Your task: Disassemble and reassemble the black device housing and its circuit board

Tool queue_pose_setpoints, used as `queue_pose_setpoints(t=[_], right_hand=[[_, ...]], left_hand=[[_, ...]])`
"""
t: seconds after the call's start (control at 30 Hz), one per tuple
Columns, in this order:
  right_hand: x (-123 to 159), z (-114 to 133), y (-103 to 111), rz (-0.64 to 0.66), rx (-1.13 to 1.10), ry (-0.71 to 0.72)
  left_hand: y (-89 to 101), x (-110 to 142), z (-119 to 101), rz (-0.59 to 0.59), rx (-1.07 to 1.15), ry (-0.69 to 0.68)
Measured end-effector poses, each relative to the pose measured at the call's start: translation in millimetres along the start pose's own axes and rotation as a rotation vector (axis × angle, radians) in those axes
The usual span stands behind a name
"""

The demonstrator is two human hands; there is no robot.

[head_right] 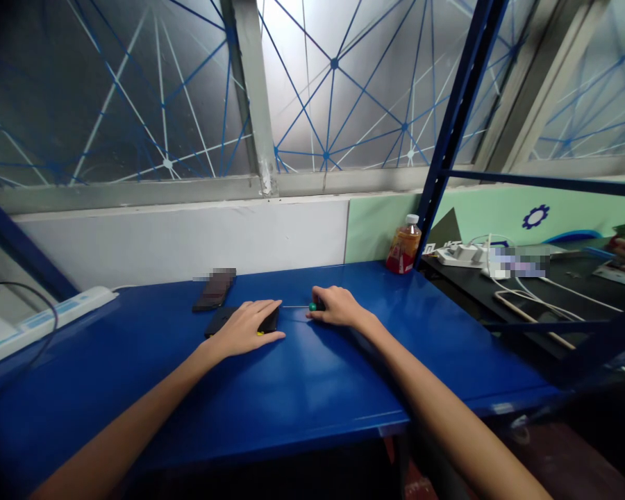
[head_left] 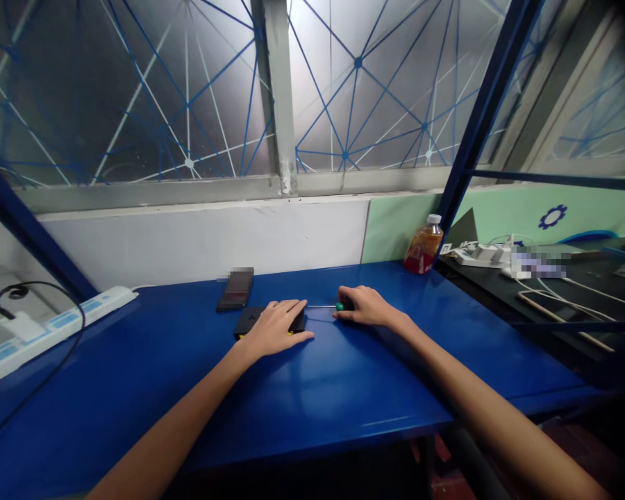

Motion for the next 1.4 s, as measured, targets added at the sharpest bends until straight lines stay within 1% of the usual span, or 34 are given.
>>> queue_pose_setpoints(t=[0.23,0.4,0.83,1.1,1.2,1.3,1.4], right_hand=[[0.6,-7.6,4.0,-0.006,0.027,-0.037],[1.0,-3.9,4.1,-0.019,0.016,-0.02],[0.3,-3.3,5.2,-0.044,0.009,-0.004],[-0.3,-15.4,7.7,-0.082,0.012,-0.041],[-0.2,-21.0,10.3,-0.101,0.01,-0.061],[0.4,-25.0,14.3,-0.118,0.0,-0.078],[1.9,-24.9,19.1,-0.13,-0.035,-0.082]], left_hand=[[5.1,0.3,-11.8,-0.055,0.018,-0.076],[1.3,-0.6,-14.6,-0.02,0.002,-0.106],[2.5,-0.7,-14.3,-0.017,-0.012,-0.093],[0.5,-0.7,-11.6,-0.024,-0.025,-0.086],[-1.3,-0.7,-13.6,0.009,-0.032,-0.109],[-0.5,-1.2,-13.7,-0.001,-0.061,-0.126],[1.2,-2.1,-7.3,-0.017,-0.077,-0.081]])
Point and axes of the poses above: each hand's wrist, its own x-axis away from the middle knuckle, its own y-axis out of the back of the hand, z = x × y, the point moved 9 cm from there along -x, towards the middle knuckle, and after that the axes turned 9 degrees about x, right-handed, at the moved point
